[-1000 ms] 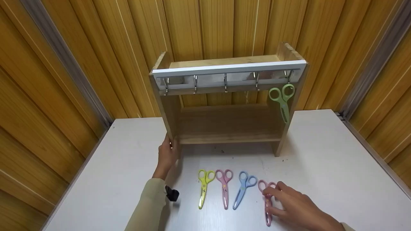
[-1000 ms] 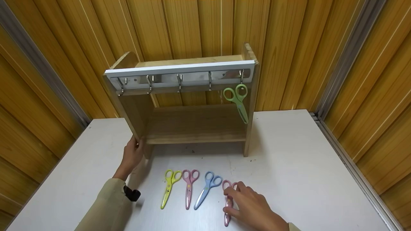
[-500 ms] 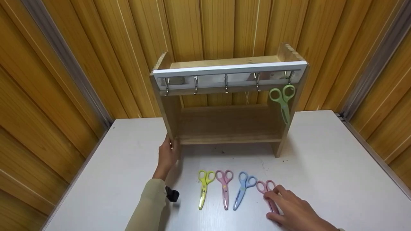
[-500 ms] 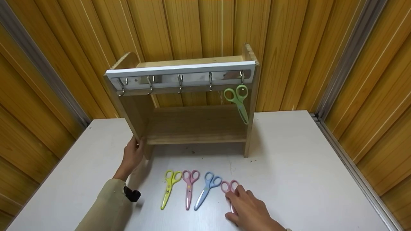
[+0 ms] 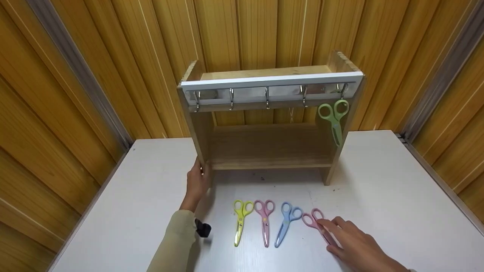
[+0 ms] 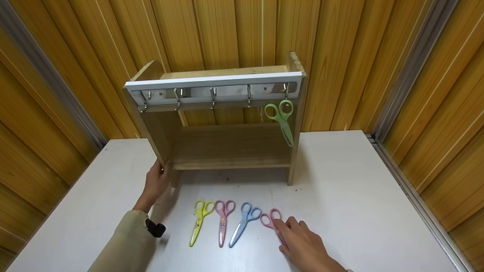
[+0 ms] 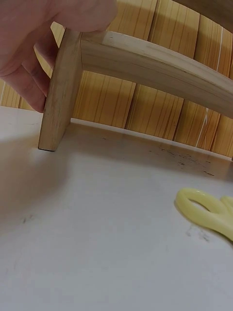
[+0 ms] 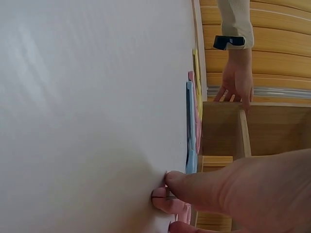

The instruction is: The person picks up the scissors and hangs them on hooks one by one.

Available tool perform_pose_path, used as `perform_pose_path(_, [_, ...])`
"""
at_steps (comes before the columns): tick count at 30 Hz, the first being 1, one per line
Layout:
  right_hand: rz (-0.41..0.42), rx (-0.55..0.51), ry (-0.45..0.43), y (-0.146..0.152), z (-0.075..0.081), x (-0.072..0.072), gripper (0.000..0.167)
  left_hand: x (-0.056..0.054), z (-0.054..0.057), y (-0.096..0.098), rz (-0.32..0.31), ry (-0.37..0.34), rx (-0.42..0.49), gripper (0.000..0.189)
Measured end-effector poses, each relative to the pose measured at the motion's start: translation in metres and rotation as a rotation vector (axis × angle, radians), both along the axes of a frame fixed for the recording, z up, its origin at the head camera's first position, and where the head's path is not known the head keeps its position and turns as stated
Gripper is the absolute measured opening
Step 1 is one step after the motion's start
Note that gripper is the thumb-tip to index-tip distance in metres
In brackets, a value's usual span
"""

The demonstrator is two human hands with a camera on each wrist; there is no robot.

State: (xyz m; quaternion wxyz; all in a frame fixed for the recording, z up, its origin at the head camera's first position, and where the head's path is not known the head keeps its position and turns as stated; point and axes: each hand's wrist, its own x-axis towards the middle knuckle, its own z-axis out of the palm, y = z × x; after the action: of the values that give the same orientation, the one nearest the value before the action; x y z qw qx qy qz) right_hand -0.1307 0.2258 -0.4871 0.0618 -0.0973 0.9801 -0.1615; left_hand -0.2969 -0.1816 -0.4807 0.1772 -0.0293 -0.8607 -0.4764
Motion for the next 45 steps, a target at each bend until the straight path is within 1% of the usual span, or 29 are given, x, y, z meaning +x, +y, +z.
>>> perform_pose_path(2, [0.004, 0.021, 0.016, 0.003, 0.000, 0.000, 0.064, 0.000, 0.001, 0.000, -0.004, -0.009, 0.002, 0.051])
perform_pose_path(6, [0.007, 0.054, 0.016, 0.008, 0.000, -0.003, 0.056, 0.000, 0.002, 0.001, -0.006, -0.028, 0.008, 0.053])
perform_pose_path(9, [0.010, 0.073, 0.042, 0.012, -0.001, -0.004, 0.044, 0.001, 0.002, 0.001, -0.004, -0.032, 0.007, 0.054])
perform_pose_path(12, [0.022, 0.086, 0.111, 0.014, -0.003, -0.003, 0.028, 0.000, 0.002, 0.001, -0.002, -0.042, 0.007, 0.054])
perform_pose_path(14, [0.028, 0.086, 0.153, 0.015, -0.005, -0.002, 0.022, 0.000, 0.002, 0.001, 0.002, -0.052, 0.010, 0.054])
perform_pose_path(18, [0.036, 0.076, 0.207, 0.017, -0.008, -0.001, 0.022, 0.000, 0.002, 0.001, 0.002, -0.065, 0.020, 0.055])
perform_pose_path(24, [0.054, 0.106, 0.263, 0.017, -0.009, -0.003, 0.025, 0.001, 0.000, 0.001, -0.006, -0.007, 0.003, 0.053])
perform_pose_path(27, [0.055, 0.110, 0.256, 0.016, -0.009, -0.005, 0.024, 0.002, 0.000, 0.001, -0.005, -0.005, 0.007, 0.053])
perform_pose_path(34, [0.039, 0.091, 0.218, 0.016, -0.008, -0.006, 0.025, 0.002, 0.001, 0.001, 0.005, -0.039, 0.020, 0.054])
perform_pose_path(37, [0.046, 0.085, 0.210, 0.017, -0.007, -0.006, 0.025, 0.002, 0.002, 0.002, 0.006, -0.048, 0.024, 0.053])
perform_pose_path(40, [0.042, 0.078, 0.205, 0.018, -0.006, -0.007, 0.025, 0.002, 0.001, 0.002, 0.005, -0.043, 0.022, 0.053])
perform_pose_path(43, [0.027, 0.039, 0.166, 0.019, -0.004, -0.008, 0.025, 0.002, 0.001, 0.002, 0.003, -0.038, 0.018, 0.053])
perform_pose_path(45, [0.007, 0.013, 0.118, 0.019, -0.002, -0.010, 0.025, 0.002, 0.001, 0.001, 0.004, -0.039, 0.021, 0.053])
